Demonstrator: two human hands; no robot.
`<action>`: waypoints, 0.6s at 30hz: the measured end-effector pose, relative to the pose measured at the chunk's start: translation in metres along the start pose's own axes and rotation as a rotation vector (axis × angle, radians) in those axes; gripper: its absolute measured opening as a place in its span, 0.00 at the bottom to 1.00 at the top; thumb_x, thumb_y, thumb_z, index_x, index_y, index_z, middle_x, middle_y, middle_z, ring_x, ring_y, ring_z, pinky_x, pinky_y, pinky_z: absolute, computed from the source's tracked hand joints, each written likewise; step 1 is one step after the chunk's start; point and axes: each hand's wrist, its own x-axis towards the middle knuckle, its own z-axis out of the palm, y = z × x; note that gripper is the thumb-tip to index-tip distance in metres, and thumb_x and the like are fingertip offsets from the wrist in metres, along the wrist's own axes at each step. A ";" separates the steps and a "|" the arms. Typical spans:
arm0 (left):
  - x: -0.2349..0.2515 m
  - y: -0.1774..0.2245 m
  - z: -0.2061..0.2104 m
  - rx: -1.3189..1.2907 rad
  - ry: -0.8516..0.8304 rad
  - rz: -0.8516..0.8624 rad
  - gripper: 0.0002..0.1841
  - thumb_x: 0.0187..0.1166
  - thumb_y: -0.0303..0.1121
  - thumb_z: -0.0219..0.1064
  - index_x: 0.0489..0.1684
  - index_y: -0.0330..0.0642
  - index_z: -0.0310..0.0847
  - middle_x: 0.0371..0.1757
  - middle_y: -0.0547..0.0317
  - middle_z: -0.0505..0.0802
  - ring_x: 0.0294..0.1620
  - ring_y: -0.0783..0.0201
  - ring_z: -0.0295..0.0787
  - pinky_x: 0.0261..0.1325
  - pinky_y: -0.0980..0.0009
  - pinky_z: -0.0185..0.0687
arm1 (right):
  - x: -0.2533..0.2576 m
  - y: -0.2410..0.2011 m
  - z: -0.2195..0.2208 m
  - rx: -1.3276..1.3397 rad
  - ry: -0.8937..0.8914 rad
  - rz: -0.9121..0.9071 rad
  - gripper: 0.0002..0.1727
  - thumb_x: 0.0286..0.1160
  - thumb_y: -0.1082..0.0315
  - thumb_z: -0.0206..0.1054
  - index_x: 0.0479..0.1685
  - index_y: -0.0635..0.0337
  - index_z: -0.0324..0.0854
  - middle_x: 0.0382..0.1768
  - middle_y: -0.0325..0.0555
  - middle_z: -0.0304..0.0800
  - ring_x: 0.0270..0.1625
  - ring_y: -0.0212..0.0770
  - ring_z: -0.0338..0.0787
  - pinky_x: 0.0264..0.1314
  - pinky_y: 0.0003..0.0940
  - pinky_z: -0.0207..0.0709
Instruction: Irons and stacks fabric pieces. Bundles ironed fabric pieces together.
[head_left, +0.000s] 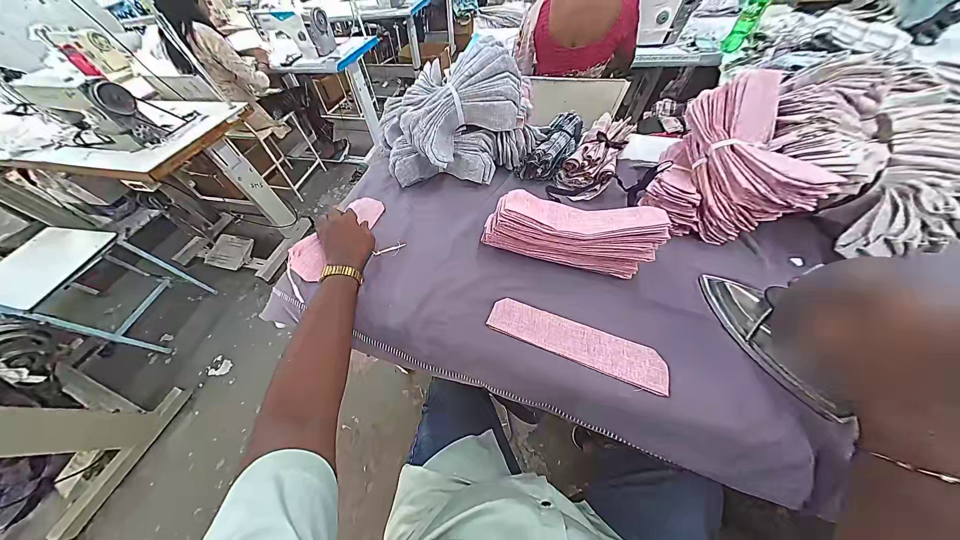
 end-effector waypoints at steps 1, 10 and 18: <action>-0.002 0.002 0.002 -0.001 0.021 -0.002 0.23 0.81 0.47 0.63 0.61 0.36 0.87 0.67 0.31 0.85 0.73 0.30 0.77 0.71 0.30 0.73 | 0.000 0.001 0.001 -0.003 0.003 0.002 0.41 0.85 0.32 0.50 0.68 0.62 0.83 0.53 0.73 0.90 0.56 0.75 0.89 0.56 0.76 0.75; -0.022 0.009 -0.003 -0.111 0.368 0.185 0.16 0.87 0.46 0.57 0.50 0.53 0.92 0.56 0.51 0.92 0.67 0.45 0.83 0.69 0.40 0.73 | 0.001 -0.004 0.001 -0.023 0.006 0.027 0.43 0.82 0.29 0.51 0.66 0.63 0.84 0.55 0.71 0.90 0.58 0.74 0.89 0.56 0.76 0.75; -0.175 0.103 -0.072 -0.495 0.500 0.630 0.14 0.85 0.31 0.62 0.57 0.45 0.94 0.59 0.57 0.96 0.62 0.61 0.93 0.65 0.59 0.89 | -0.043 -0.073 -0.008 0.331 0.086 -0.107 0.32 0.82 0.49 0.67 0.70 0.71 0.83 0.74 0.69 0.81 0.81 0.66 0.77 0.87 0.63 0.62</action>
